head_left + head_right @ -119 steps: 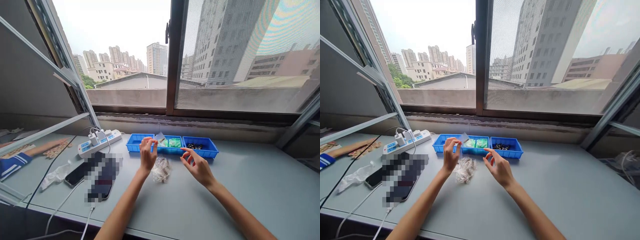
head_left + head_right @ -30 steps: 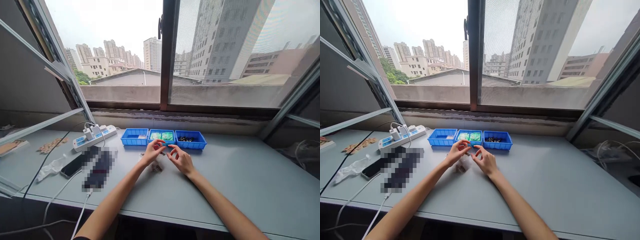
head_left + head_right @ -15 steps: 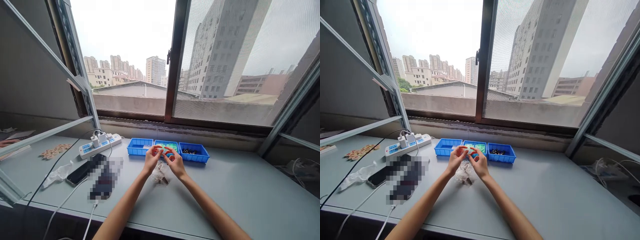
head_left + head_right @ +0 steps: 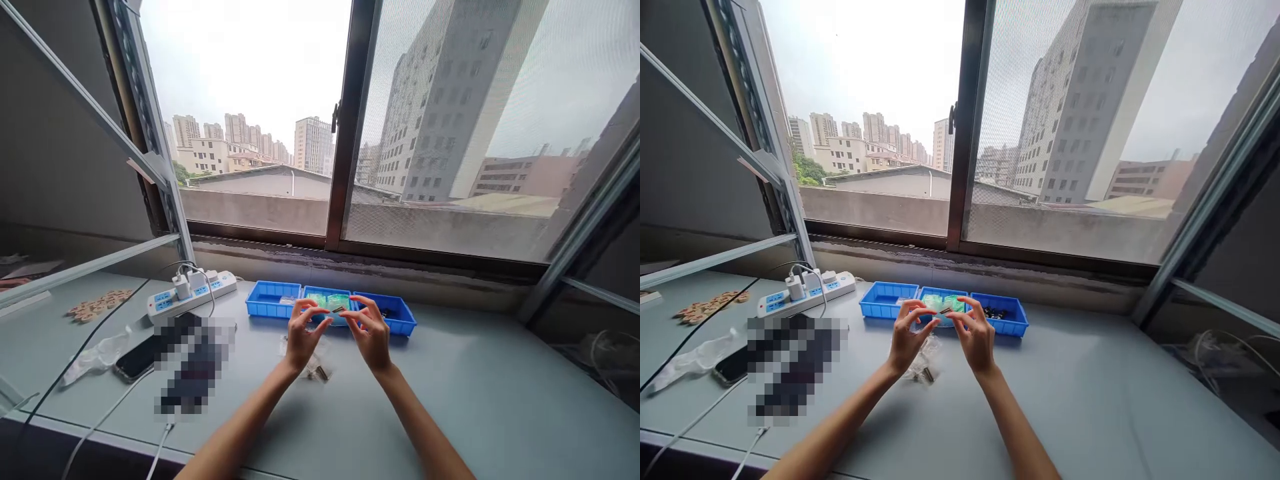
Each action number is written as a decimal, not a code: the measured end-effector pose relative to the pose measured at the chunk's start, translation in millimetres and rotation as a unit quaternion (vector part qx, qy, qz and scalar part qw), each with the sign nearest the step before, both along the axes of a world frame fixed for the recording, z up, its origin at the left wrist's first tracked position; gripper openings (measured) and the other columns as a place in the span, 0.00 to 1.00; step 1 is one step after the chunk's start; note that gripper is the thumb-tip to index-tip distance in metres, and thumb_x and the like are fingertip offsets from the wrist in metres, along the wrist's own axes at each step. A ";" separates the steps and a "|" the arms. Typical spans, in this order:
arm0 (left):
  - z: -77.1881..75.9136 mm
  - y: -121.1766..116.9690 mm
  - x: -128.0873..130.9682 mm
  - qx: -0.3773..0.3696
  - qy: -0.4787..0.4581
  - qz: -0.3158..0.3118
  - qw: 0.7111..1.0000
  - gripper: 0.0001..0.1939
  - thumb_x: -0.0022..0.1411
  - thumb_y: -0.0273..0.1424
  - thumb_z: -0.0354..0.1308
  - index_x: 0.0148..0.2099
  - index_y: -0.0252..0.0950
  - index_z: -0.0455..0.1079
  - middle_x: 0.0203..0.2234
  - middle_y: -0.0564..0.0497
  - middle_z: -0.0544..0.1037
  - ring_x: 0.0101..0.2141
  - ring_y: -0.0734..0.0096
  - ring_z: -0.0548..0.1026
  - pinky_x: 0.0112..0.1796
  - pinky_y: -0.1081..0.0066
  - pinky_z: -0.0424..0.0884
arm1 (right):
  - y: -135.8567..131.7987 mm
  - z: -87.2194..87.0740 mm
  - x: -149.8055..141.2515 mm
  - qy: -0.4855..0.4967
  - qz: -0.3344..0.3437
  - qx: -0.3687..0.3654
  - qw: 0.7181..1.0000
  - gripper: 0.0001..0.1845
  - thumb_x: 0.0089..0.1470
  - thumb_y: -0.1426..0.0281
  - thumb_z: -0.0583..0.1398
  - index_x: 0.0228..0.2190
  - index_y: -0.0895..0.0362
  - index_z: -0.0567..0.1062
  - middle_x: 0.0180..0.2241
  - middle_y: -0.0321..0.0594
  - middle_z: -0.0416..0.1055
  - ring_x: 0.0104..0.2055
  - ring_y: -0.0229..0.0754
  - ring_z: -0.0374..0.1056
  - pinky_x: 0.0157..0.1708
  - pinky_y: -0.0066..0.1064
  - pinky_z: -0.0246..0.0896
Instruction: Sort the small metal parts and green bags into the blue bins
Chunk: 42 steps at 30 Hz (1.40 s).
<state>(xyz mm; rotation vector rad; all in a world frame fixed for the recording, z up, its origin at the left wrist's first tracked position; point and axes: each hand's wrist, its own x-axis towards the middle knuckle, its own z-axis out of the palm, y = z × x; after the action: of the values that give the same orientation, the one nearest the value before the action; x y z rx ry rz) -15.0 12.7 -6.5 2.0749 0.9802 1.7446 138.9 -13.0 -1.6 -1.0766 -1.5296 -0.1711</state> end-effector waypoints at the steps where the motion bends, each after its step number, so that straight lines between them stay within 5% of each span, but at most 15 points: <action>1: -0.4 1.2 -0.9 -0.004 0.005 0.006 1.000 0.07 0.56 0.36 0.61 0.36 0.41 0.76 0.36 0.49 0.69 0.37 0.67 0.71 0.34 0.69 0.70 | -0.3 -0.4 0.1 -0.012 -0.005 -0.006 1.000 0.19 0.59 0.61 0.53 0.24 0.52 0.79 0.41 0.44 0.70 0.24 0.34 0.64 0.20 0.27 0.60; 10: -1.4 10.0 -5.3 -0.064 0.039 0.004 0.997 0.12 0.57 0.39 0.58 0.29 0.37 0.74 0.32 0.48 0.70 0.36 0.67 0.70 0.33 0.70 0.69 | -2.7 -2.9 -8.4 0.025 0.026 -0.075 0.997 0.14 0.55 0.62 0.55 0.30 0.55 0.77 0.38 0.43 0.75 0.21 0.33 0.65 0.18 0.25 0.59; 18: -4.5 13.3 -6.5 -0.054 0.101 -0.080 0.990 0.11 0.57 0.37 0.59 0.27 0.36 0.72 0.28 0.50 0.71 0.33 0.69 0.70 0.37 0.69 0.67 | 0.0 -10.7 -15.3 0.104 0.054 -0.178 0.977 0.18 0.53 0.58 0.53 0.36 0.57 0.75 0.25 0.38 0.75 0.14 0.34 0.61 0.18 0.28 0.59; 23: -0.6 31.9 -25.9 -0.091 0.015 0.133 0.987 0.09 0.56 0.37 0.59 0.26 0.39 0.73 0.27 0.50 0.72 0.32 0.67 0.70 0.35 0.68 0.67 | -3.4 -9.4 -14.4 0.037 -0.006 -0.162 0.986 0.18 0.54 0.61 0.52 0.41 0.56 0.74 0.30 0.38 0.76 0.18 0.35 0.63 0.23 0.28 0.61; 29: -5.5 56.5 -66.6 -0.119 -0.043 0.277 0.952 0.10 0.57 0.35 0.56 0.29 0.38 0.75 0.27 0.47 0.73 0.33 0.61 0.70 0.38 0.62 0.66 | -8.3 -9.5 -15.6 -0.047 -0.005 -0.158 0.986 0.16 0.54 0.65 0.52 0.41 0.54 0.74 0.31 0.37 0.76 0.18 0.35 0.63 0.22 0.26 0.59; 42: -7.0 57.4 -57.2 -0.117 0.042 0.304 0.945 0.13 0.60 0.29 0.51 0.41 0.39 0.76 0.27 0.48 0.79 0.35 0.58 0.73 0.39 0.61 0.61 | -11.3 -6.7 -13.1 -0.079 -0.009 -0.156 0.985 0.14 0.55 0.65 0.52 0.39 0.54 0.75 0.28 0.35 0.76 0.17 0.34 0.63 0.20 0.25 0.57</action>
<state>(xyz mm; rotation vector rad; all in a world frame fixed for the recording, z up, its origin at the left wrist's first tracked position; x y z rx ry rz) -72.2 70.1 -13.5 1.8167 1.9077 1.6768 125.8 -24.3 -8.3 -1.3506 -1.7277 -0.0285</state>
